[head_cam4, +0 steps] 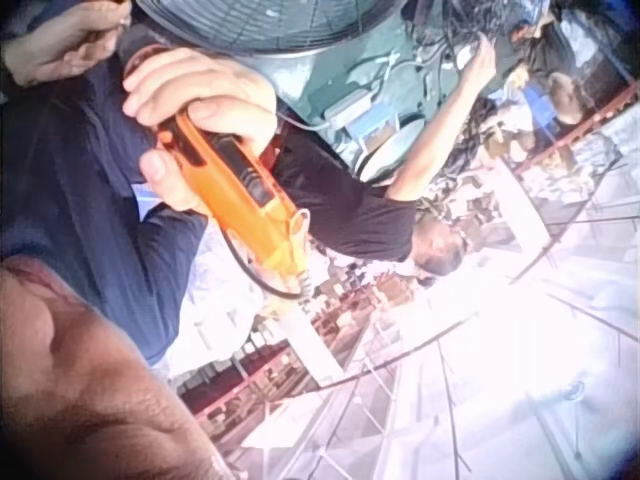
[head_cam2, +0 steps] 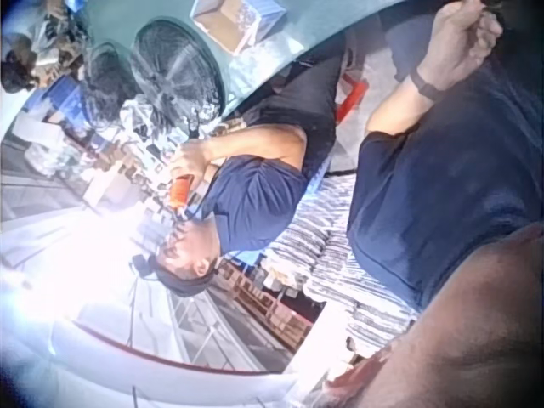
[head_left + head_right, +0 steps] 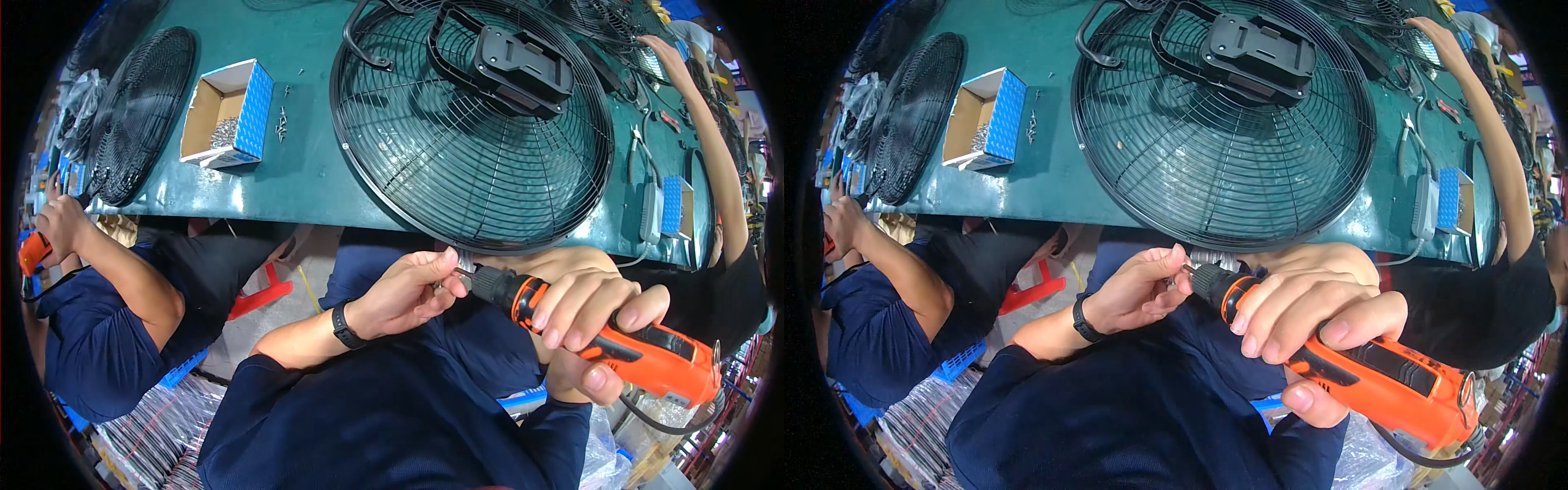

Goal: Assembling industrial fan guards and motors using a powered screwdriver at a workshop table.

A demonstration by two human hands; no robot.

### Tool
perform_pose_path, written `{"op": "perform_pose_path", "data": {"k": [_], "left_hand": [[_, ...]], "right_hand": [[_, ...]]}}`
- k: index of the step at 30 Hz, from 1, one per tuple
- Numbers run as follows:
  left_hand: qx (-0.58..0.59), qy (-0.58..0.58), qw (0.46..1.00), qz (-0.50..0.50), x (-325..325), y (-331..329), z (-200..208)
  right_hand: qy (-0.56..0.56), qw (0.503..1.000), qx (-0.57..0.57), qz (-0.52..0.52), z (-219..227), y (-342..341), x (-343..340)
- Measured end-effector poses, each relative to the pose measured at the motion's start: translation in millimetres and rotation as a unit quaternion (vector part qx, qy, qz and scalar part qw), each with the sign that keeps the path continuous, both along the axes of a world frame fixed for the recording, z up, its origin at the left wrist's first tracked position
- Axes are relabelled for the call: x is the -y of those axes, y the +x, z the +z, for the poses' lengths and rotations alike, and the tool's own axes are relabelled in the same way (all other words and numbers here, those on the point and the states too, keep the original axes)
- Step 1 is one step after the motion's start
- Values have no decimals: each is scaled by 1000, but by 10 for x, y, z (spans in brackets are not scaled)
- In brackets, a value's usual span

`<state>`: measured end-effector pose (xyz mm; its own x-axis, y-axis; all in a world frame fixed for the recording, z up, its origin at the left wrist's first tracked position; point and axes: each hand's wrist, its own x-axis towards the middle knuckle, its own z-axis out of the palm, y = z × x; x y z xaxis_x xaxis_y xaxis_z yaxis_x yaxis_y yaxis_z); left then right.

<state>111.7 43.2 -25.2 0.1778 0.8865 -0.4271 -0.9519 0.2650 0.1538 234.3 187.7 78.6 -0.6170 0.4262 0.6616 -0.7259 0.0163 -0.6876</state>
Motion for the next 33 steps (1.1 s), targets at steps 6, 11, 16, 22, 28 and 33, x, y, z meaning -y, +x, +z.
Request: {"op": "perform_pose_path", "data": {"k": [6,11,16,22,28,33], "left_hand": [[27,61,998,-3,18,6,-34],[22,14,999,36,27,32,10],[25,-1,998,61,-12,56,40],[60,5,996,64,-36,93,-61],[33,-22,998,54,-50,84,-53],[32,-23,998,44,-43,21,-61]], "right_hand": [[45,992,33,116,16,102,-158],[40,994,39,92,9,103,-118],[51,995,38,76,-14,84,-107],[96,993,29,57,-74,30,-90],[119,990,50,57,-52,-72,-84],[52,989,141,-1,35,-183,6]]}}
